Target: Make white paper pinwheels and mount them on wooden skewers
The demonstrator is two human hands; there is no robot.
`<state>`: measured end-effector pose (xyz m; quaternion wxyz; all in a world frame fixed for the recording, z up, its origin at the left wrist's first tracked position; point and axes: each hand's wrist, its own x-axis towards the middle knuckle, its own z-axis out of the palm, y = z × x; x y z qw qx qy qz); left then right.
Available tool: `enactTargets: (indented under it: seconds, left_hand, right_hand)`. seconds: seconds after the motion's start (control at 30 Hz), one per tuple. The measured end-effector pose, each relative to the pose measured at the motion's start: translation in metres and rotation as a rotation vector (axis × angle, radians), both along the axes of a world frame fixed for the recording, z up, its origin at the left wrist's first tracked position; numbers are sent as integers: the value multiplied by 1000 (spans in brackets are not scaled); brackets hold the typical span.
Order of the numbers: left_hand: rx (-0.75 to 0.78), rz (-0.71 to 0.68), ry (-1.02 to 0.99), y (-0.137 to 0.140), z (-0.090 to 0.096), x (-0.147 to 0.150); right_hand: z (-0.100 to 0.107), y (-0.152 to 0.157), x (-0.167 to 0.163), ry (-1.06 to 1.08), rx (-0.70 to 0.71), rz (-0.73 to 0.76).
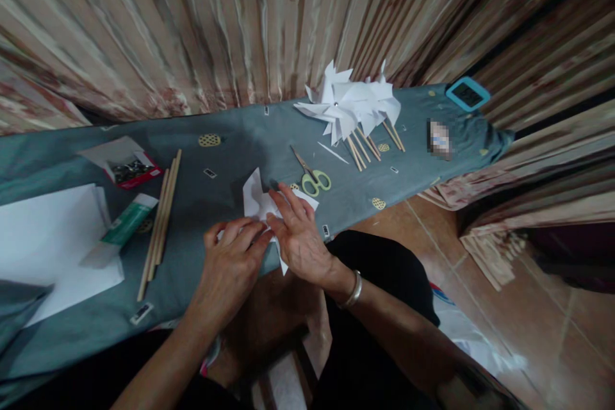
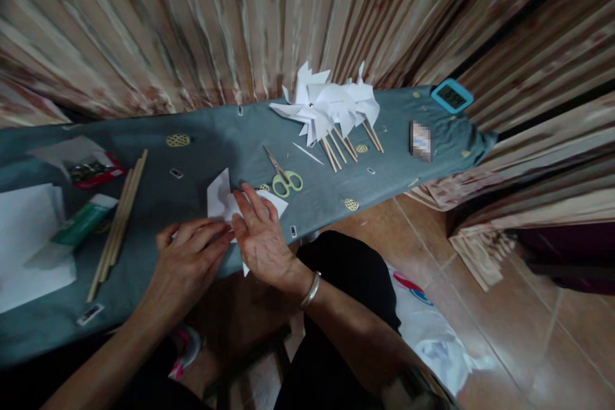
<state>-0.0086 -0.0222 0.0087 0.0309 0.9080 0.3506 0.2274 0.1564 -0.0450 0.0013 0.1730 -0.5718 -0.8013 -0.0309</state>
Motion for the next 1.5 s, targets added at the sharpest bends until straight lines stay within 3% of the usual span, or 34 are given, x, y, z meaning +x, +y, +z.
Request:
enactTargets:
  seconds: [0.4,0.63,0.8,1.0,1.27,1.5]
  left_hand:
    - [19,-53,-20,1,0,1]
    - [42,-58,-46,0,-3,2]
    - [60,-62,-47,1,-2,0]
    - [58,-92,-48,10,-4,-7]
    - [-10,-117,-58,15,-4,-10]
    - [-60,-93,-79,15,2,-19]
  right_hand:
    - [6,-1,5,15,-15,-36]
    - [8,-9,21,310,22,-103]
    - [4,-4,41,409,-33,-208]
    - [9,-9,50,395,-24,-219]
    - [13,-17,47,290,1,-112]
    - [18,-25,44,364,-65,-167]
